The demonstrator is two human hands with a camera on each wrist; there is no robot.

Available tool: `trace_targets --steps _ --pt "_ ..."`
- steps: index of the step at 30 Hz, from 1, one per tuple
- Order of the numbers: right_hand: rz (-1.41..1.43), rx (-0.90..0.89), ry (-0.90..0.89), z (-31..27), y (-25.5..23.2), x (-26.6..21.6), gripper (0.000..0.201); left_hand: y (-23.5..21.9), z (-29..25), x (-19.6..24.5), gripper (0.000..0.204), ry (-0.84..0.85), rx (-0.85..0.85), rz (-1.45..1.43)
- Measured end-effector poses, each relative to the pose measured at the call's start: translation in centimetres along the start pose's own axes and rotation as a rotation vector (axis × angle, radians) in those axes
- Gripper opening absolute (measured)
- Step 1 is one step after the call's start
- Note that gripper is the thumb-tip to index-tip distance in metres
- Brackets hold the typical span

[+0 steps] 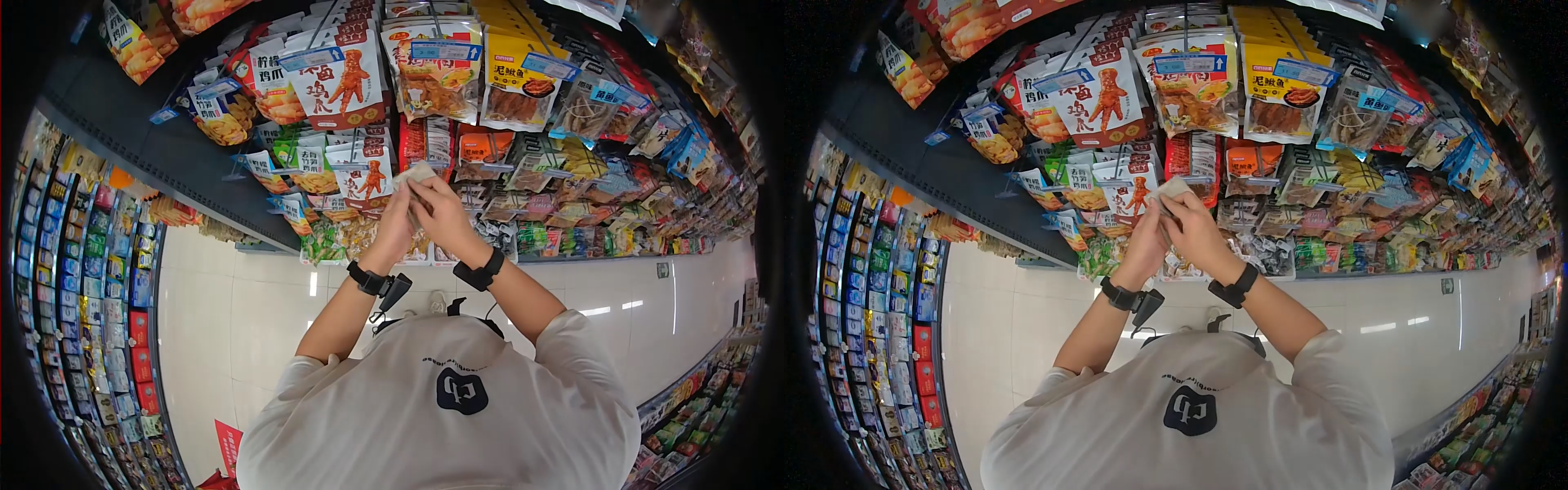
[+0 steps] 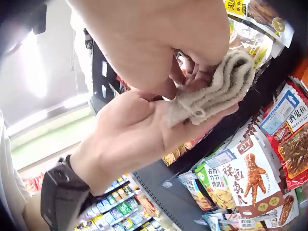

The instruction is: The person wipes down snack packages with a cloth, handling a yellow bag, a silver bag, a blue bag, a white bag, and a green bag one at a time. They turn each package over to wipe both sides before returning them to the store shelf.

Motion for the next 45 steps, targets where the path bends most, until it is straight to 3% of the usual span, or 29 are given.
trace_targets --steps 3,5,6,8,10,12,15,17,19,20,22,23,25,27,29,32,34,37,40,41,43,44,45 --pt "0.138 -0.035 -0.016 -0.2 0.0 1.2 0.03 -0.1 -0.3 0.7 0.037 0.106 0.076 0.024" --pt "0.657 0.141 0.257 -1.1 -0.6 3.7 0.033 -0.9 -0.6 1.0 0.038 0.128 0.116 0.119" --pt "0.657 0.14 0.256 -0.9 -1.5 3.9 0.033 -1.0 -0.6 1.1 0.038 0.129 0.116 0.119" --pt "0.007 0.101 0.186 -0.2 -4.3 3.7 0.036 -1.1 -0.8 1.0 0.041 0.125 0.126 0.162" --pt "0.026 0.055 0.252 -1.0 -3.8 4.6 0.037 -1.6 -0.4 0.3 0.041 0.123 0.119 0.234" --pt "0.578 -0.115 0.594 -2.4 -1.3 6.1 0.041 -1.4 0.0 0.3 0.042 0.127 0.104 0.313" --pt "0.59 -0.053 0.595 -2.6 -1.6 5.8 0.041 -0.9 -0.4 0.8 0.044 0.166 0.159 0.509" --pt "0.633 -0.036 0.613 -2.9 -1.4 5.7 0.04 -0.4 -0.7 1.0 0.044 0.227 0.155 0.793" --pt "0.344 0.013 0.555 -2.9 -1.9 5.6 0.043 0.1 -1.1 0.9 0.044 0.178 0.161 0.729" --pt "0.345 0.012 0.555 -3.2 -1.4 5.7 0.043 0.1 -1.1 0.8 0.044 0.135 0.165 0.665" --pt "0.086 0.162 0.334 -2.6 -2.3 4.7 0.05 -1.1 -0.2 0.2 0.043 0.136 0.152 0.566" --pt "0.087 0.159 0.333 -2.7 -2.6 4.6 0.05 -1.8 0.2 -0.1 0.043 0.137 0.139 0.466" --pt "-0.488 0.091 -0.155 -0.8 -4.4 -0.6 0.05 -2.2 0.4 -0.2 0.041 0.153 0.137 0.443" --pt "-0.366 -0.001 -0.102 -0.7 -3.6 -1.2 0.047 -2.2 0.2 -0.1 0.039 0.165 0.137 0.419" --pt "-0.245 -0.084 -0.044 -1.0 -2.8 -0.9 0.045 -2.2 0.1 -0.7 0.033 -0.043 0.116 0.301" --pt "-0.194 -0.02 0.045 -1.3 -3.0 0.7 0.037 -2.0 -0.1 -0.2 0.027 -0.05 0.125 0.483" --pt "-0.026 0.082 0.228 -2.0 -3.4 2.8 0.031 -2.3 0.1 -0.1 0.024 0.007 0.114 0.512" --pt "-0.103 0.18 0.256 -2.0 -4.8 3.2 0.026 -2.2 -0.3 0.3 0.024 0.078 0.155 0.559" --pt "-0.169 0.109 0.363 -1.7 -5.4 2.7 0.024 -2.5 -0.1 0.3 0.026 0.095 0.223 0.642" --pt "-0.169 0.11 0.364 -1.8 -5.3 2.5 0.024 -2.7 0.2 0.2 0.026 0.096 0.239 0.704" --pt "-0.273 -0.029 0.147 -1.6 -3.7 0.8 0.029 -2.5 1.0 -0.6 0.026 0.105 0.207 0.671" --pt "-0.273 -0.027 0.15 -1.7 -3.2 0.4 0.029 -2.4 1.3 -0.9 0.027 0.115 0.178 0.636" --pt "-0.349 -0.03 -0.024 -1.4 -2.6 -1.0 0.031 -2.0 1.0 -0.5 0.027 0.114 0.175 0.639"
Point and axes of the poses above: each hand's wrist, its own z-axis towards the middle knuckle, its own y-axis out of the palm, x = y × z, the point moved 6 cm from there along z, towards the middle knuckle, and after that the axes turned 12 degrees about -y, right-handed, at the moved point
